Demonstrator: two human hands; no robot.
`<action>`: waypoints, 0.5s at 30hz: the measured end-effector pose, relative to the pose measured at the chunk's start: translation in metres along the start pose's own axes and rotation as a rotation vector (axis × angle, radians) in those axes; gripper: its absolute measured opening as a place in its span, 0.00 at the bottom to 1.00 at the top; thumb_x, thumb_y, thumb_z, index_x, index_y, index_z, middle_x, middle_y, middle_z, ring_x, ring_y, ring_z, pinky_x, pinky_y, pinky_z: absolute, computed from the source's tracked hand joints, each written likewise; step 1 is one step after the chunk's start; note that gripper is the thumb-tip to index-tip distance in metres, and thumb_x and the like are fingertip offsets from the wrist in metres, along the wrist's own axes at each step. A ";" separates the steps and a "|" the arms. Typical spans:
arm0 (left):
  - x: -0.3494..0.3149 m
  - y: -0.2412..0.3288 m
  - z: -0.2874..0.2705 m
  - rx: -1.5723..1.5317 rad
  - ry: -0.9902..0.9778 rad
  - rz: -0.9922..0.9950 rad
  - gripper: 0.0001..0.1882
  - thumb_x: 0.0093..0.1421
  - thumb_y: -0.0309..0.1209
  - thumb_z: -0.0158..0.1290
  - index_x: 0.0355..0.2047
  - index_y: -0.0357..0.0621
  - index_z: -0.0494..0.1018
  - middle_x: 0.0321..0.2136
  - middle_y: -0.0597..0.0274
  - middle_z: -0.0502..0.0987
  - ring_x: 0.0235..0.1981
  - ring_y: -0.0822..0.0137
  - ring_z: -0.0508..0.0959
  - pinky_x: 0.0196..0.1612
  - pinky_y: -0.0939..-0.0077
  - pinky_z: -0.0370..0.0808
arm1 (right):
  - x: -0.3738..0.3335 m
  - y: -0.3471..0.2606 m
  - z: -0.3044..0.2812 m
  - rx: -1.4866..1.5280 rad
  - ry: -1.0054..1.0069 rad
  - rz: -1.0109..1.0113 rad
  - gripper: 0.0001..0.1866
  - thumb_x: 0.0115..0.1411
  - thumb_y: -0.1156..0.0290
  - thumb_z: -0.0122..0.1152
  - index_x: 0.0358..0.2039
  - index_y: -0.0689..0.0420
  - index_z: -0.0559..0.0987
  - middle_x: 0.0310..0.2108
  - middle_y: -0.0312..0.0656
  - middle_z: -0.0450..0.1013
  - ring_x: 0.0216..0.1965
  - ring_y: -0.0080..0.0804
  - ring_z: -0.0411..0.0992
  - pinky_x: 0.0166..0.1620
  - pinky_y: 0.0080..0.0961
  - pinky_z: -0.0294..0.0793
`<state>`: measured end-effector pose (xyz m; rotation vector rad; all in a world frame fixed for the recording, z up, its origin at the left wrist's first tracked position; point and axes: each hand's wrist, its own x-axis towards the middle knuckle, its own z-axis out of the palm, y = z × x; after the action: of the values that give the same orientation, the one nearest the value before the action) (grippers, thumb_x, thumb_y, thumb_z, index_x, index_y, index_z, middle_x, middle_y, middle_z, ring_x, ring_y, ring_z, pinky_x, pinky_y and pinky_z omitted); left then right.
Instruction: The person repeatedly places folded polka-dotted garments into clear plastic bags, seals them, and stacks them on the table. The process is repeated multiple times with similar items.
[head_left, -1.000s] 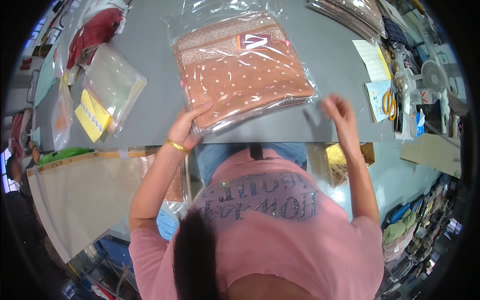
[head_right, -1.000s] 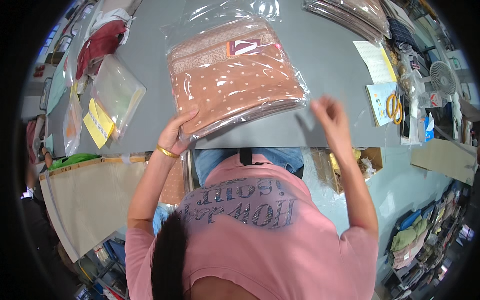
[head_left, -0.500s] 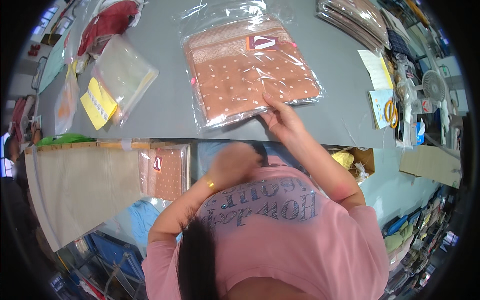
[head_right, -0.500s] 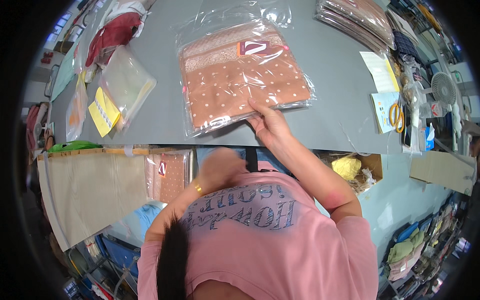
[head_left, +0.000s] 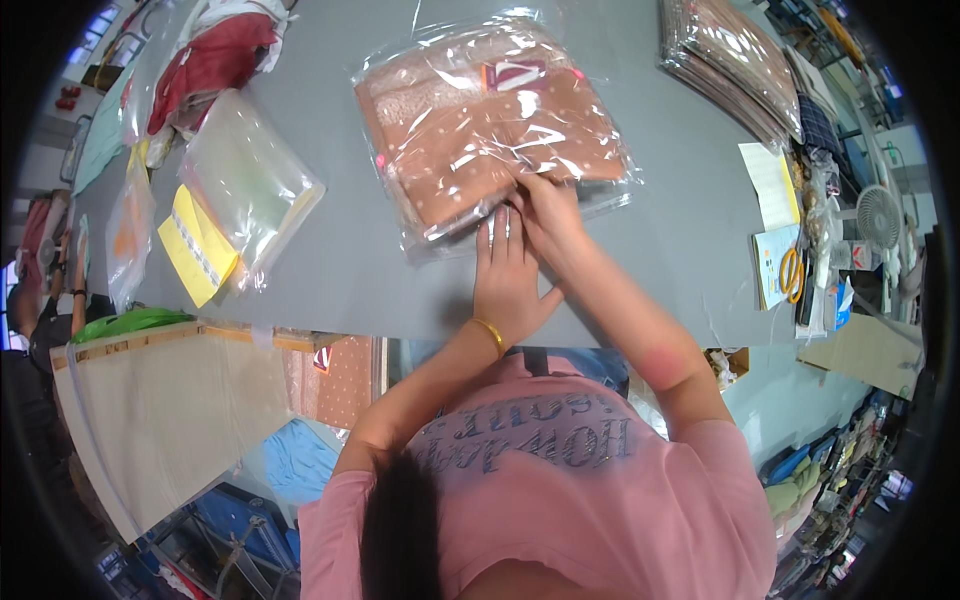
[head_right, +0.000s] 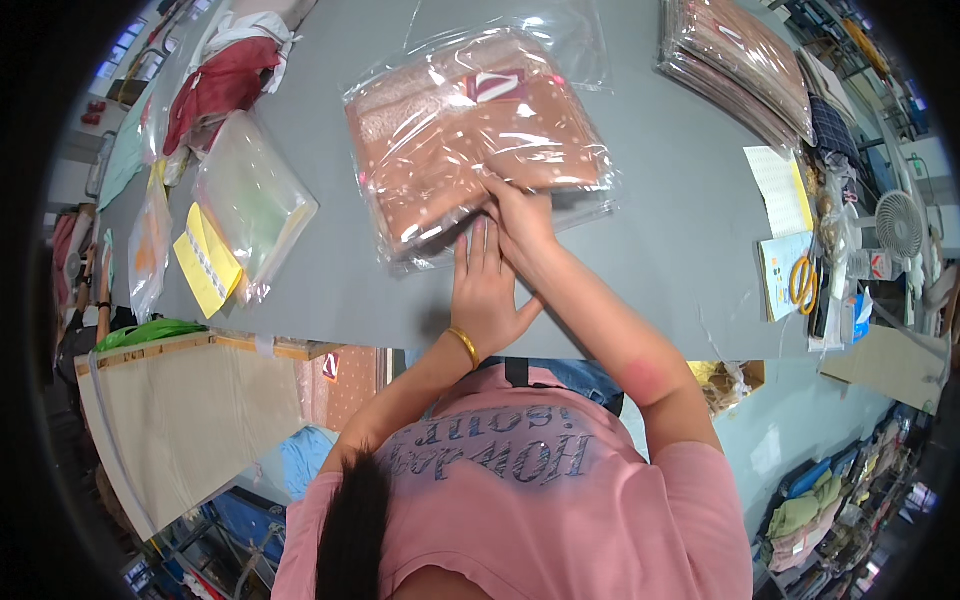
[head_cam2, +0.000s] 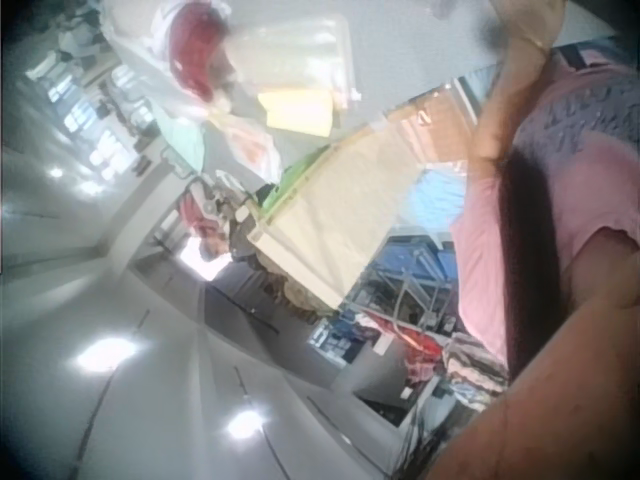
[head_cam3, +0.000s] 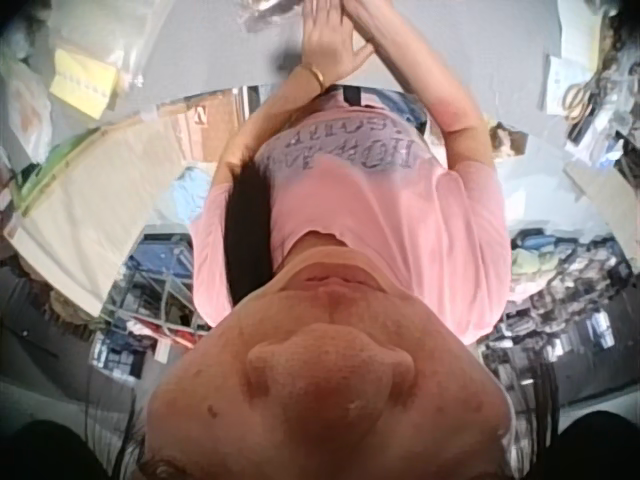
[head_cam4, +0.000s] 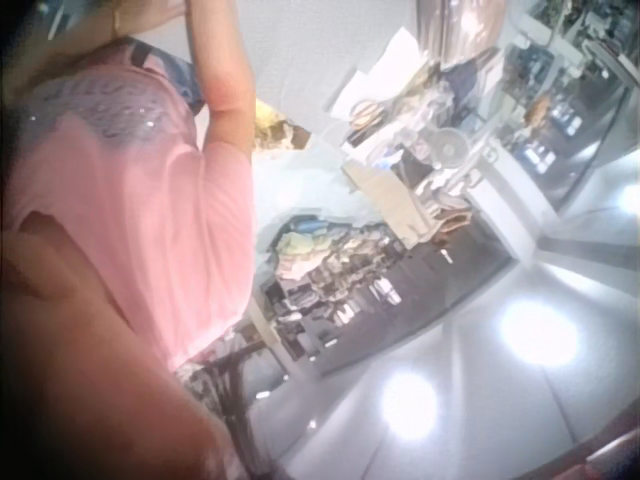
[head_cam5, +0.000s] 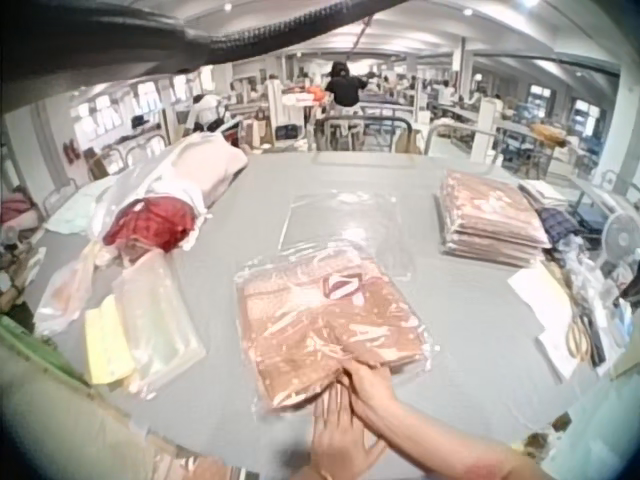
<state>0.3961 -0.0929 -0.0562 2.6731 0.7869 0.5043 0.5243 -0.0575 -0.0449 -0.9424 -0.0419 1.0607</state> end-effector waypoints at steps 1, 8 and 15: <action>0.001 0.000 -0.001 -0.056 -0.094 -0.033 0.52 0.54 0.54 0.60 0.66 0.26 0.57 0.66 0.29 0.56 0.71 0.33 0.50 0.71 0.38 0.43 | 0.013 -0.001 0.012 -0.027 0.041 -0.008 0.28 0.58 0.82 0.67 0.59 0.60 0.69 0.53 0.42 0.72 0.51 0.33 0.74 0.47 0.29 0.79; 0.000 -0.006 0.004 -0.083 -0.052 -0.042 0.50 0.55 0.55 0.60 0.64 0.24 0.59 0.67 0.29 0.55 0.71 0.34 0.51 0.71 0.38 0.43 | 0.035 -0.007 0.040 -0.059 0.076 0.030 0.28 0.58 0.79 0.68 0.58 0.59 0.69 0.52 0.42 0.72 0.48 0.35 0.75 0.41 0.27 0.81; -0.010 -0.008 -0.043 -0.216 -0.252 0.062 0.36 0.58 0.46 0.60 0.58 0.32 0.68 0.58 0.38 0.69 0.61 0.37 0.67 0.64 0.46 0.61 | -0.025 -0.054 -0.015 -0.375 -0.281 0.278 0.21 0.64 0.70 0.64 0.51 0.72 0.73 0.43 0.46 0.75 0.44 0.35 0.77 0.44 0.32 0.83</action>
<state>0.3665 -0.0842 -0.0238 2.5007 0.5449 0.2437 0.5568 -0.0941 -0.0078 -1.1504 -0.3616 1.4714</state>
